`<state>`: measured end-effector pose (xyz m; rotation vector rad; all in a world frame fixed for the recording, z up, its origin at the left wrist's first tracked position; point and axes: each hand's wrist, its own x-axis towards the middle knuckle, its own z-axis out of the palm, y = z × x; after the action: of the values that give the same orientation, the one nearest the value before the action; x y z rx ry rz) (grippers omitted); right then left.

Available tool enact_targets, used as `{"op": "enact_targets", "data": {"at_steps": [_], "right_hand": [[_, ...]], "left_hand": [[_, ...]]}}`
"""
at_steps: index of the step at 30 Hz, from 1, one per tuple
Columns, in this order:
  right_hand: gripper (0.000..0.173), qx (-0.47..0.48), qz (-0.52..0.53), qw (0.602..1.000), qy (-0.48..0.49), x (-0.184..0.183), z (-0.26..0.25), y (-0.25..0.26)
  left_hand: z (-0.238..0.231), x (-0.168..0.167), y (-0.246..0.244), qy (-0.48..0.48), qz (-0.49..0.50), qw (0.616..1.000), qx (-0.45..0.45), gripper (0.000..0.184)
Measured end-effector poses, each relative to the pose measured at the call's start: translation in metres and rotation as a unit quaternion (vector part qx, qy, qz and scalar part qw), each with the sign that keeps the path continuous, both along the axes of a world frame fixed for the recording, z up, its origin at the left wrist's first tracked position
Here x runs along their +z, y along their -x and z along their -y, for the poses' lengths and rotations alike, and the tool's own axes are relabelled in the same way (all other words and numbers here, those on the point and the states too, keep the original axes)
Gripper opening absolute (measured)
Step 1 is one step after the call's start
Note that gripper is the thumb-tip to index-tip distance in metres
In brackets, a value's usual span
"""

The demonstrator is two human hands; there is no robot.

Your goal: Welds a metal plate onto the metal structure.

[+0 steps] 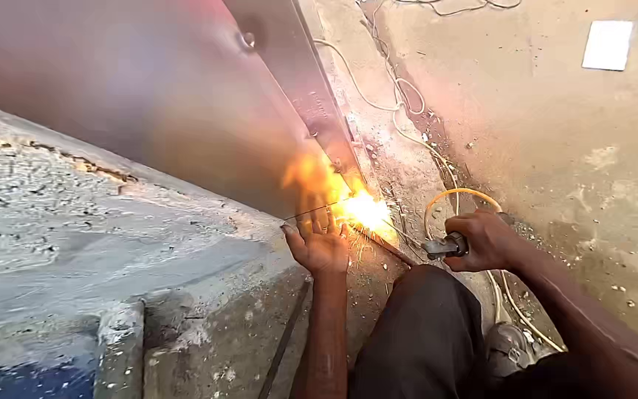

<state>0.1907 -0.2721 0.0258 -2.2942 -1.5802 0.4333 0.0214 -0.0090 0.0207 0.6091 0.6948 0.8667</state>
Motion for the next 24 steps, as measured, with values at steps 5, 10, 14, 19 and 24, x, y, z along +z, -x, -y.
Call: {"op": "enact_targets", "data": {"at_steps": [5, 10, 14, 19, 24], "right_hand": [[0.040, -0.024, -0.001, 1.000, -0.004, 0.009, 0.010, -0.005], [0.042, -0.002, 0.002, 1.000, 0.018, 0.003, 0.000, -0.002], [0.045, 0.004, 0.009, 1.000, 0.015, 0.002, -0.002, 0.000], [0.045, 0.010, 0.009, 1.000, 0.028, 0.002, -0.003, -0.001], [0.045, 0.012, 0.016, 1.000, 0.016, -0.001, -0.006, -0.003]], "left_hand": [[0.002, 0.005, -0.003, 0.015, -0.023, 0.999, 0.015, 0.083], [0.001, 0.002, 0.001, 0.024, 0.002, 1.000, 0.012, 0.083], [0.001, 0.003, 0.000, 0.035, 0.000, 0.999, 0.019, 0.084], [0.001, 0.003, -0.002, 0.034, -0.004, 0.999, 0.026, 0.086], [-0.003, 0.002, -0.004, 0.039, 0.006, 0.999, 0.028, 0.087]]}}
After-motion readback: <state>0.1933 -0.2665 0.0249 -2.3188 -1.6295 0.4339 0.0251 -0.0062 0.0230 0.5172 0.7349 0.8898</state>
